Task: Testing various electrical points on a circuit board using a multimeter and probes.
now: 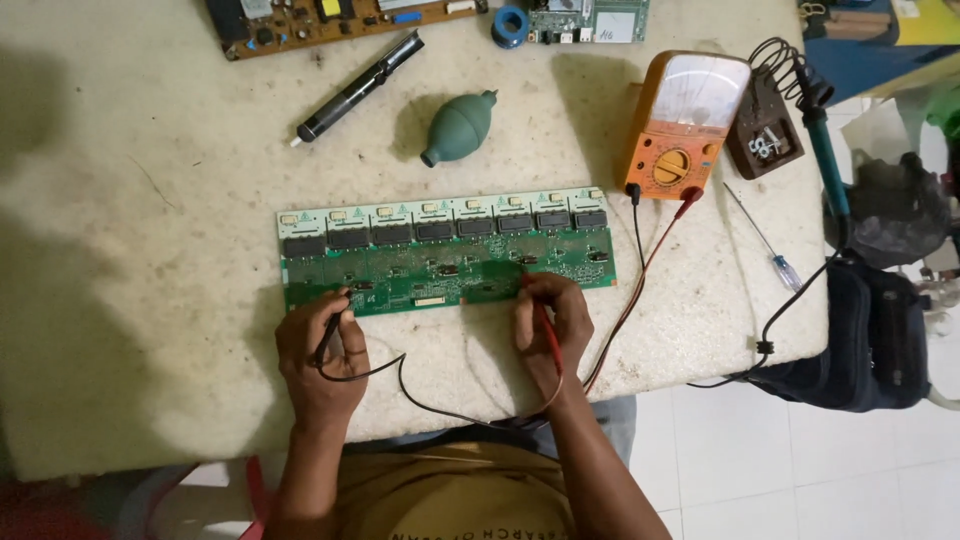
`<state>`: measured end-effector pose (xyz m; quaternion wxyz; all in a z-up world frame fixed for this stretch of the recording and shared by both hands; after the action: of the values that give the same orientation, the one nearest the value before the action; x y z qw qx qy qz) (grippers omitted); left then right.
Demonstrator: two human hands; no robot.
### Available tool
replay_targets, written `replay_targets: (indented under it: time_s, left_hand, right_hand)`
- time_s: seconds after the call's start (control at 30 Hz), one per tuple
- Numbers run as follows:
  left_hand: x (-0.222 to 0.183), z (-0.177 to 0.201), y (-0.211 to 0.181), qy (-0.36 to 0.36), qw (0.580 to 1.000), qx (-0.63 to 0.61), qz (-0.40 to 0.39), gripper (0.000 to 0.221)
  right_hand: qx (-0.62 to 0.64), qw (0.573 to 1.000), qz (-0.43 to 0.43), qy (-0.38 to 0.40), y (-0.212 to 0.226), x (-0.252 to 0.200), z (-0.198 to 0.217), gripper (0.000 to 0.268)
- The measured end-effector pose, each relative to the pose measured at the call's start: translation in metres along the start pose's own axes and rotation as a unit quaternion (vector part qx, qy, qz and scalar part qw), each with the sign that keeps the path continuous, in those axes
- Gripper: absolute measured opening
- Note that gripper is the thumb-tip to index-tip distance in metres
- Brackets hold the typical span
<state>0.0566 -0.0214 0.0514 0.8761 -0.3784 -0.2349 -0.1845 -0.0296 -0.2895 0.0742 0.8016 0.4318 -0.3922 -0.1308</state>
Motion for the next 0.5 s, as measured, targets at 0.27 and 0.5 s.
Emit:
replay_targets:
  time_s: [0.27,0.5]
  left_hand:
    - [-0.0065,-0.0046,0.0086,-0.007,1.0,0.017,-0.005,0.01]
    - [-0.007,-0.005,0.0099,-0.01,1.0,0.014,-0.009,0.011]
  right_hand:
    - [-0.019,1.0,-0.021,-0.002,-0.0055,-0.0018,0.0027,0.009]
    - [-0.01,0.999,-0.047,-0.012,-0.0067,-0.0018,0.001,0.01]
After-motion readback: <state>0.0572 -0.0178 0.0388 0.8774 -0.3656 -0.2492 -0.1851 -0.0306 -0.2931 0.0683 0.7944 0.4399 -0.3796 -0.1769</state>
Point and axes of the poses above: each hand's wrist, its own x-axis towards the middle knuckle, its own z-axis out of the back of the hand, y = z × x, the point moved 7 cm from there along x, towards the middle knuckle, and after that the axes turned 6 degrees about x, right-handed, at the moved point
